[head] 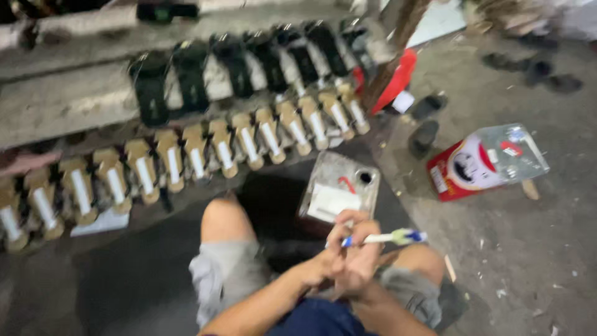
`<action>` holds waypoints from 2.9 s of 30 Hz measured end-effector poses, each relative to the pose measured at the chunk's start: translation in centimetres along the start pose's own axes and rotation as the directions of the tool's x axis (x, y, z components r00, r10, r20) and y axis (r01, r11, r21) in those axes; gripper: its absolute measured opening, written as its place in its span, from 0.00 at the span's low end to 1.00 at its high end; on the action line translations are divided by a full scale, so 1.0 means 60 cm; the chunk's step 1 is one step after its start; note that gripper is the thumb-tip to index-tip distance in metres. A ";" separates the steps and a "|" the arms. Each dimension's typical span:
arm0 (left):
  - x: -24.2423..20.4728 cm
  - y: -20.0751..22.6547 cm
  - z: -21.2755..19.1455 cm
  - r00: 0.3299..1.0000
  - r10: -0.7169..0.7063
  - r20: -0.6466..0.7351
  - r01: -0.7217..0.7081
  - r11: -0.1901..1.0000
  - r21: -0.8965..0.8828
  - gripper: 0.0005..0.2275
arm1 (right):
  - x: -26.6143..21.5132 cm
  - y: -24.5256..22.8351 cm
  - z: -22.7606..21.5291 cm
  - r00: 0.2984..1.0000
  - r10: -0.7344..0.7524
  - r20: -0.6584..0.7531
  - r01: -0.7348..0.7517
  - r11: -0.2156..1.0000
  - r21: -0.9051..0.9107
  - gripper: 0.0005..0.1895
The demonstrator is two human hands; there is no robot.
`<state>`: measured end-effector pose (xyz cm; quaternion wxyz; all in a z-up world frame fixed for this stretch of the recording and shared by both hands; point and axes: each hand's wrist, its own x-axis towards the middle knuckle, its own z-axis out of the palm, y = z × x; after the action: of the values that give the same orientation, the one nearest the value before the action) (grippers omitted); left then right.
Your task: The person sits on the floor and applies glue to the edges of several black sandals using a toothbrush. They repeatedly dip the brush into a container and spread the adhesive along the sole and strap edges before placing the sandals on a nearby rack.
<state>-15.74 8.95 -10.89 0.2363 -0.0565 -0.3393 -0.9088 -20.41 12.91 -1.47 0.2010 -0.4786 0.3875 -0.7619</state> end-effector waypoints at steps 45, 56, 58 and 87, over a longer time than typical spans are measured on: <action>-0.023 0.592 -0.387 0.250 0.579 -0.776 -0.285 0.810 0.512 0.09 | -0.032 0.158 -0.162 0.979 0.181 -0.097 -0.205 0.821 -0.532 0.13; -0.032 0.192 -0.086 0.907 -0.022 -0.420 -0.093 0.963 -0.253 0.12 | 0.071 0.158 -0.055 0.841 0.500 0.208 -0.541 0.790 0.288 0.24; -0.034 0.159 -0.075 0.914 -0.167 -0.369 0.045 0.947 -0.317 0.14 | 0.070 0.142 -0.056 0.838 0.509 0.195 -0.543 0.748 0.381 0.28; -0.080 0.238 -0.172 0.925 0.242 -0.293 -0.001 0.772 0.636 0.43 | 0.036 0.053 -0.132 0.633 0.761 -0.140 -0.595 0.363 -0.717 0.27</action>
<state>-4.24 -5.22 -11.62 0.3587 0.1695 -0.5675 -0.7215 -28.64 12.65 -4.64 0.3388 -0.3907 0.7855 -0.3399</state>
